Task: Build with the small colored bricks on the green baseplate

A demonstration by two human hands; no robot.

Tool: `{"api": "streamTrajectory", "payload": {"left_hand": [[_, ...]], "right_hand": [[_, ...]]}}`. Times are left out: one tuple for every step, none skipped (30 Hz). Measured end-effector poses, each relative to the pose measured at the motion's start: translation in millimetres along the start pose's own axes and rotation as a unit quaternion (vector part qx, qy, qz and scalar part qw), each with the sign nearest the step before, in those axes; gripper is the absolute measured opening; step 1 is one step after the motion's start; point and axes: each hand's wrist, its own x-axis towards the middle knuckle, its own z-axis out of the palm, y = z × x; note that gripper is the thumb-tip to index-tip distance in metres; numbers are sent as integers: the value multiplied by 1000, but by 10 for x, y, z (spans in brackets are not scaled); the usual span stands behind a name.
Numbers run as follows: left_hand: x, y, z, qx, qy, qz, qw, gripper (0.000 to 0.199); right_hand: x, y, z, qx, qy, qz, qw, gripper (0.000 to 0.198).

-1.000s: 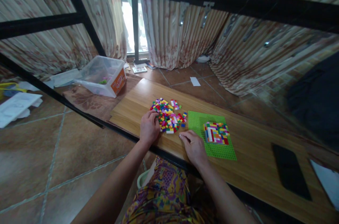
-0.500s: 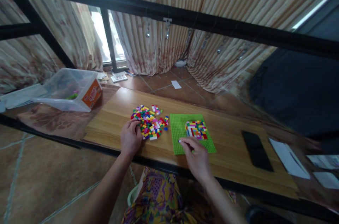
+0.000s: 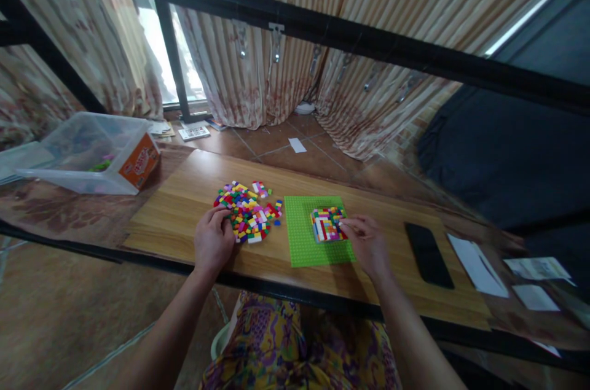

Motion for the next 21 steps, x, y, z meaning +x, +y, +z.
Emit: {"api": "streamTrajectory", "payload": {"left_hand": [[-1,1,0,2,-1,1,1000,23],[-2,1,0,4,-2,0,1000,23],[-3,1,1,7,-2,-2,1000,24],[-4,1,2,9,-3,-6,1000,24],[-4,1,4,10,-4,-8,1000,24],[-5,1,5,11,-4,-10,1000,25],[-6,0,6,11,-3,-10,1000,25],[-7,-1,7,10,-1,-9,1000,25],[-9,-3,7,9,1,-7,1000,25],[-10,-4,8,9,1,-5,1000,25],[-11,-6,9,9,1,-4,1000,24],[-12,-7,10,9,1,-4,1000,24],[-12,-8,11,10,0,-3,1000,24],[-12,-9,11,10,-1,-3,1000,24],[-11,-9,11,10,-1,-2,1000,24],[-10,-8,10,9,-1,-2,1000,25],[-8,-6,8,9,-1,-2,1000,25],[-7,-5,7,8,-1,-1,1000,24],[-6,-3,5,7,-1,-1,1000,24],[-5,-2,3,6,-2,-1,1000,24],[-4,-1,2,6,-1,-1,1000,24]], "right_hand": [[17,7,14,-11,-9,-9,1000,34],[34,14,22,-21,-15,-18,1000,34],[52,20,23,-31,-22,-25,999,35],[70,26,20,-39,-28,-33,998,35],[87,31,12,-46,-35,-40,998,35],[105,36,3,-51,-41,-46,997,35],[121,40,-8,-57,-47,-52,996,35],[136,42,-20,-62,-53,-59,995,34],[151,44,-31,-68,-60,-67,994,34],[163,45,-42,-73,-66,-76,992,33],[175,45,-51,-77,-74,-85,991,33],[185,45,-59,-80,-83,-92,989,33],[193,44,-65,-84,-91,-97,988,32],[201,43,-69,-87,-98,-99,986,32],[207,41,-71,-89,-103,-100,986,31],[212,40,-72,-91,-106,-100,985,31],[217,37,-72,-91,-107,-101,985,31],[222,34,-72,-91,-108,-103,985,30],[227,31,-72,-90,-110,-105,984,30],[232,27,-74,-89,-112,-107,984,29],[239,22,-77,-88,-115,-109,983,29]]}}
